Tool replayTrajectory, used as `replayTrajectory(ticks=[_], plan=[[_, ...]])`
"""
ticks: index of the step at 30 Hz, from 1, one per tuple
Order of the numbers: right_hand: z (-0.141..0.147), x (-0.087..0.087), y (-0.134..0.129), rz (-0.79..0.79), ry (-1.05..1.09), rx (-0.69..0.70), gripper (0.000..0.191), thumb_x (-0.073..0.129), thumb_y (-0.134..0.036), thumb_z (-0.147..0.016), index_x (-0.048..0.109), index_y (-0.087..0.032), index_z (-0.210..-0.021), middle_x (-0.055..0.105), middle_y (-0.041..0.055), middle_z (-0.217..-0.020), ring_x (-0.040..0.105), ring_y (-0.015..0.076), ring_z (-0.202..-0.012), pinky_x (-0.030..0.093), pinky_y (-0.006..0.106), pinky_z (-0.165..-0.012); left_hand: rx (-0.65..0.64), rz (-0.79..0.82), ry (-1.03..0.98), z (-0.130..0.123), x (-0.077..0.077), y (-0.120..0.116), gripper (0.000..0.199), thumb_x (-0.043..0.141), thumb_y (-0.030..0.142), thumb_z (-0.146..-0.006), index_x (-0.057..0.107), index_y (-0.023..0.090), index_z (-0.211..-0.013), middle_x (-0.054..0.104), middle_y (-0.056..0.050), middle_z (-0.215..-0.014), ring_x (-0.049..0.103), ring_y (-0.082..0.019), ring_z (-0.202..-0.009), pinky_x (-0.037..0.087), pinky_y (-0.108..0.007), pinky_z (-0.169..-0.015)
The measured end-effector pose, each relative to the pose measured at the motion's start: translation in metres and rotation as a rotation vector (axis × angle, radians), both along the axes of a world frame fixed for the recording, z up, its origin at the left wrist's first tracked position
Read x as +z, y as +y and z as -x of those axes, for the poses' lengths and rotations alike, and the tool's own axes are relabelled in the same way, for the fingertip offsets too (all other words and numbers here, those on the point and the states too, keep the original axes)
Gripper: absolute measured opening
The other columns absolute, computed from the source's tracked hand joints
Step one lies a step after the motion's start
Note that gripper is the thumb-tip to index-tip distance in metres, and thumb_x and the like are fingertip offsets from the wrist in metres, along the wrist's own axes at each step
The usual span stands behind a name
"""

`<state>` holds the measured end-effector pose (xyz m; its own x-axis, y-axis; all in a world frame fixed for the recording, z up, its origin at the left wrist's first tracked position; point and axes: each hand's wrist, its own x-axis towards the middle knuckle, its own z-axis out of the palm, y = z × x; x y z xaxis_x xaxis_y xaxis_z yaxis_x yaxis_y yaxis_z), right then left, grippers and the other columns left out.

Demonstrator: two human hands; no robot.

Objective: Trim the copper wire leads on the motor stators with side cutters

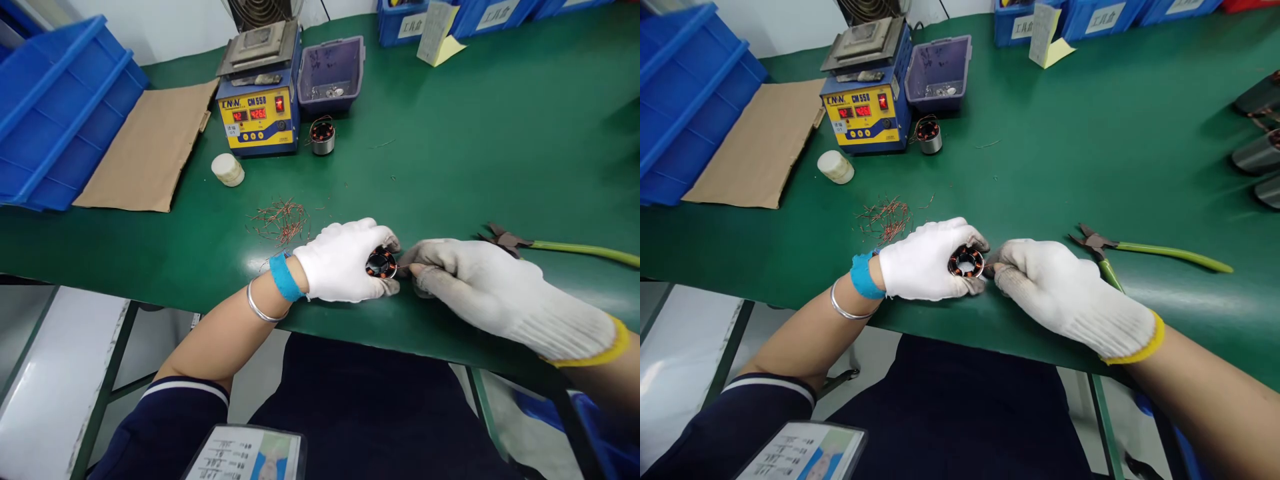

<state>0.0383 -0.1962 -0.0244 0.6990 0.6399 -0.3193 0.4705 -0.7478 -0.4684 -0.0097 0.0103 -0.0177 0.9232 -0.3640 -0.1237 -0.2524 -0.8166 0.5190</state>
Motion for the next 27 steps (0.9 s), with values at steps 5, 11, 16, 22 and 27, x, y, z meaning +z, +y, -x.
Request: replayTrajectory(ticks=[5,11,16,22,27], plan=[[-0.001,0.009,0.003,-0.082,0.4,-0.133,0.033,0.041,-0.049,-0.085,0.055,-0.023,-0.071,0.06,0.0006,-0.052,0.054,0.0154,-0.051,0.041,0.029,-0.055,-0.056,-0.066,-0.036,0.001,0.002,0.0,0.038,0.067,0.044,-0.085,0.065,0.026,-0.118,0.066,-0.004,-0.108,0.067,-0.025,-0.091,0.052,-0.037,-0.077],[-0.001,0.01,0.004,0.037,0.224,-0.085,0.037,0.036,-0.053,-0.085,0.054,-0.024,-0.071,0.064,0.0028,-0.06,0.056,0.0176,-0.054,0.039,0.031,-0.054,-0.094,-0.061,-0.033,0.0,0.002,-0.001,0.032,0.064,0.042,-0.088,0.065,0.026,-0.116,0.064,-0.004,-0.108,0.066,-0.024,-0.095,0.05,-0.034,-0.075],[-0.005,0.006,0.004,0.18,-0.226,0.108,0.037,0.03,-0.048,-0.087,0.054,-0.024,-0.071,0.067,0.0057,-0.072,0.06,0.0225,-0.063,0.031,0.034,-0.057,-0.139,-0.026,0.015,-0.002,0.005,-0.002,0.027,0.064,0.035,-0.088,0.064,0.023,-0.112,0.063,-0.004,-0.111,0.063,-0.023,-0.1,0.05,-0.034,-0.079],[-0.011,0.004,0.001,0.033,-0.082,0.117,0.039,0.036,-0.052,-0.087,0.049,-0.025,-0.064,0.062,0.004,-0.062,0.056,0.0186,-0.055,0.032,0.031,-0.049,-0.123,-0.117,-0.048,0.009,-0.001,-0.013,0.024,0.051,0.025,-0.092,0.058,0.02,-0.113,0.063,-0.007,-0.111,0.058,-0.025,-0.101,0.05,-0.038,-0.08],[-0.013,0.001,0.001,-0.059,0.025,0.086,0.037,0.043,-0.05,-0.085,0.046,-0.024,-0.059,0.056,-0.0002,-0.051,0.048,0.0131,-0.045,0.031,0.027,-0.044,-0.111,-0.19,-0.155,0.013,-0.011,-0.021,0.024,0.047,0.027,-0.094,0.056,0.019,-0.114,0.062,-0.008,-0.106,0.057,-0.026,-0.098,0.048,-0.038,-0.075]])
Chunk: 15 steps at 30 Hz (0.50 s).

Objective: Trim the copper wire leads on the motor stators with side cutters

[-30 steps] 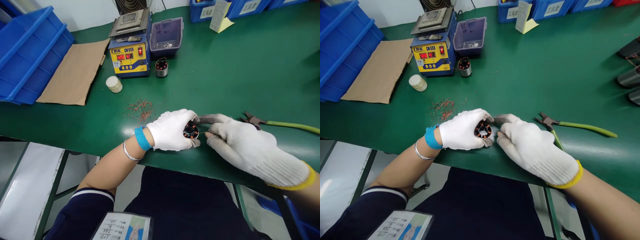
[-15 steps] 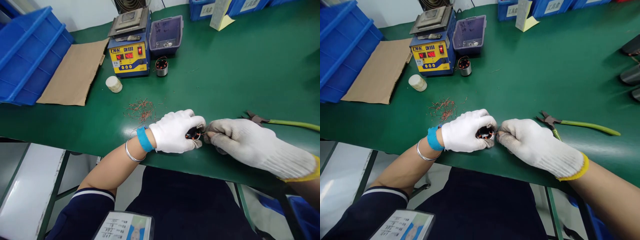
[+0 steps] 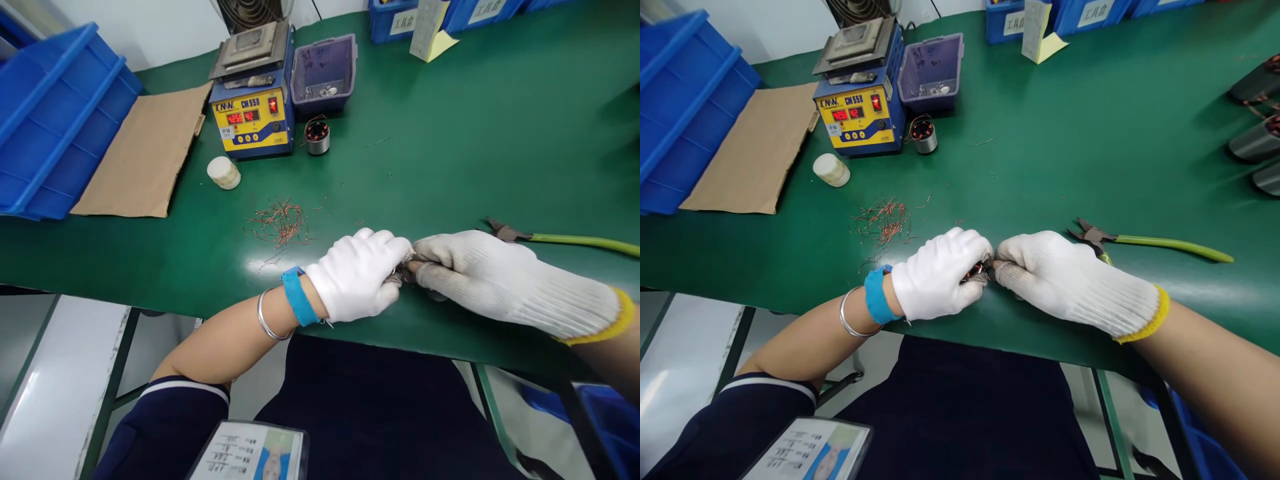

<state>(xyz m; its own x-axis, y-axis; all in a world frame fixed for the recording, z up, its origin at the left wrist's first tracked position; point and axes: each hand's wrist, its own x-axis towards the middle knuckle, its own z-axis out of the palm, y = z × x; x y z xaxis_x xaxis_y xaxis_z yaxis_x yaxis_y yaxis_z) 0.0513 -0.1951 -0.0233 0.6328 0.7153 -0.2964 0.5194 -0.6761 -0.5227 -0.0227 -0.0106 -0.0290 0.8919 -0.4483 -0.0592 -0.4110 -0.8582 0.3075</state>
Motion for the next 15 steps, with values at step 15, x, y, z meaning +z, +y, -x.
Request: replayTrajectory(ticks=[15], plan=[[0.023,-0.003,0.003,-0.055,0.389,-0.136,0.03,0.05,-0.044,-0.082,0.06,-0.022,-0.065,0.064,-0.0003,-0.052,0.054,0.0127,-0.044,0.037,0.025,-0.045,0.221,0.297,0.146,-0.006,-0.005,-0.006,0.014,0.049,0.023,-0.094,0.06,0.02,-0.085,0.069,-0.004,-0.092,0.063,-0.021,-0.089,0.05,-0.034,-0.081]])
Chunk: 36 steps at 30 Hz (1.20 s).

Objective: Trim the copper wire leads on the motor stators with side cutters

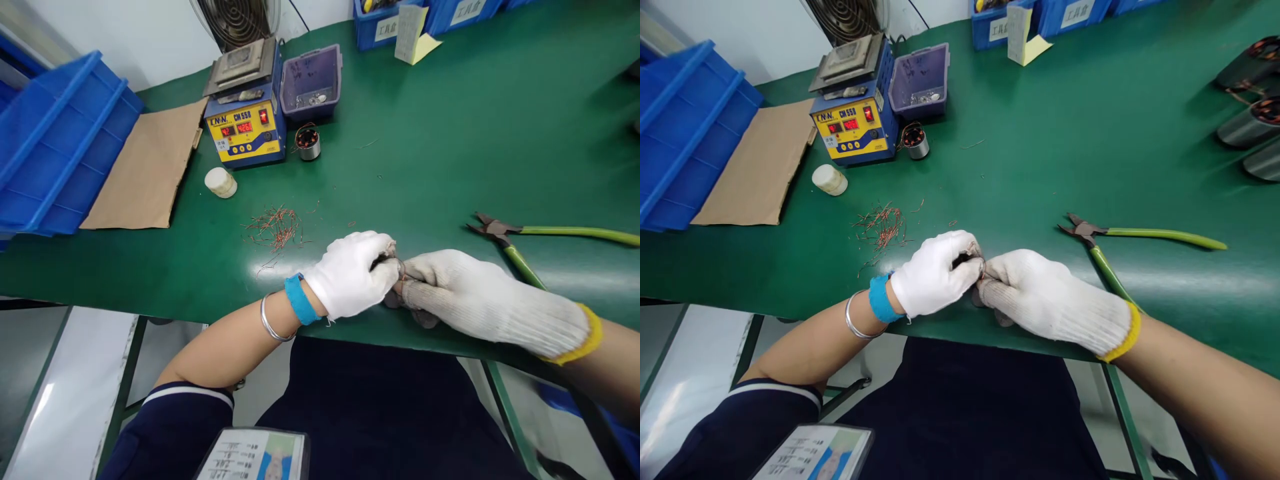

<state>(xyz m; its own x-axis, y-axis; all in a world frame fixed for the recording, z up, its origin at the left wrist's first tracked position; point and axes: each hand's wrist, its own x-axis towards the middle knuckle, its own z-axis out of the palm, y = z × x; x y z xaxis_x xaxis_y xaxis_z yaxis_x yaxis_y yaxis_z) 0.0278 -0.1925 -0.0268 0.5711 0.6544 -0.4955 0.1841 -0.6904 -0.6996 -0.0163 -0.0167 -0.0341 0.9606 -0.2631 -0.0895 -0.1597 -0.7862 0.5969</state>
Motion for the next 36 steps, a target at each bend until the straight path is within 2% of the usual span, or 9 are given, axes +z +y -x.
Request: replayTrajectory(ticks=[3,6,9,12,15,19,26,31,36], plan=[[0.01,-0.001,-0.001,-0.045,0.055,-0.035,0.037,0.045,-0.049,-0.086,0.059,-0.021,-0.066,0.065,0.0017,-0.055,0.057,0.0141,-0.05,0.042,0.027,-0.051,0.087,0.057,0.058,-0.001,0.004,0.0,0.013,0.051,0.024,-0.092,0.06,0.02,-0.083,0.07,-0.004,-0.093,0.065,-0.021,-0.093,0.052,-0.035,-0.085],[0.01,-0.002,-0.011,0.086,-0.07,0.056,0.037,0.054,-0.058,-0.081,0.065,-0.022,-0.077,0.066,0.0023,-0.062,0.058,0.0167,-0.053,0.041,0.028,-0.048,0.021,0.149,0.174,-0.002,0.017,0.012,0.023,0.06,0.026,-0.086,0.063,0.018,-0.108,0.07,-0.007,-0.116,0.065,-0.022,-0.109,0.052,-0.035,-0.097],[0.001,-0.008,-0.021,0.279,-0.57,0.065,0.054,0.069,-0.057,-0.072,0.068,-0.027,-0.117,0.075,0.0068,-0.092,0.063,0.0227,-0.063,0.038,0.032,-0.047,-0.012,0.13,0.25,0.0,0.033,0.027,0.07,0.075,0.038,-0.071,0.051,0.019,-0.133,0.061,-0.009,-0.135,0.062,-0.026,-0.119,0.052,-0.037,-0.102],[-0.01,-0.015,-0.023,0.112,-1.052,0.205,0.061,0.061,-0.053,-0.085,0.058,-0.024,-0.139,0.069,0.0131,-0.126,0.069,0.0278,-0.084,0.046,0.037,-0.059,-0.086,-0.052,0.203,0.004,0.038,0.034,0.077,0.08,0.047,-0.062,0.052,0.021,-0.129,0.061,-0.008,-0.129,0.064,-0.029,-0.112,0.056,-0.04,-0.092],[-0.016,-0.017,-0.017,-0.123,-1.205,0.516,0.039,0.044,-0.034,-0.097,0.067,-0.021,-0.126,0.073,0.012,-0.118,0.068,0.0252,-0.085,0.048,0.038,-0.069,-0.173,-0.153,0.15,0.003,0.032,0.031,0.054,0.074,0.039,-0.07,0.056,0.021,-0.118,0.064,-0.006,-0.117,0.066,-0.027,-0.104,0.056,-0.036,-0.082],[-0.019,-0.012,-0.01,-0.155,-1.164,0.591,0.04,0.038,-0.017,-0.091,0.075,-0.021,-0.106,0.076,0.0114,-0.093,0.064,0.0239,-0.07,0.044,0.039,-0.066,-0.177,-0.155,0.083,-0.001,0.022,0.029,0.042,0.069,0.03,-0.077,0.057,0.021,-0.116,0.066,-0.005,-0.114,0.067,-0.025,-0.103,0.053,-0.034,-0.078],[-0.017,-0.013,-0.01,-0.174,-0.635,0.278,0.032,0.045,-0.037,-0.092,0.073,-0.022,-0.09,0.074,0.0095,-0.085,0.065,0.0226,-0.068,0.048,0.035,-0.06,-0.171,-0.077,0.042,-0.002,0.019,0.026,0.033,0.073,0.032,-0.075,0.061,0.021,-0.105,0.069,-0.004,-0.106,0.068,-0.025,-0.094,0.055,-0.035,-0.076],[-0.011,-0.001,-0.014,-0.354,-0.325,-0.25,0.026,0.06,-0.043,-0.088,0.067,-0.023,-0.074,0.068,0.0051,-0.071,0.06,0.0179,-0.062,0.047,0.031,-0.056,0.034,0.482,0.268,-0.007,0.018,0.024,0.05,0.079,0.045,-0.074,0.059,0.022,-0.115,0.071,-0.006,-0.11,0.071,-0.022,-0.094,0.06,-0.036,-0.081],[-0.011,0.011,-0.015,-0.414,-0.226,-0.286,0.043,0.07,-0.061,-0.081,0.065,-0.021,-0.066,0.062,0.0052,-0.062,0.053,0.0153,-0.055,0.043,0.029,-0.05,-0.052,0.826,0.622,-0.011,0.012,0.023,0.046,0.058,0.042,-0.09,0.055,0.018,-0.13,0.072,-0.01,-0.103,0.073,-0.018,-0.066,0.06,-0.031,-0.057]])
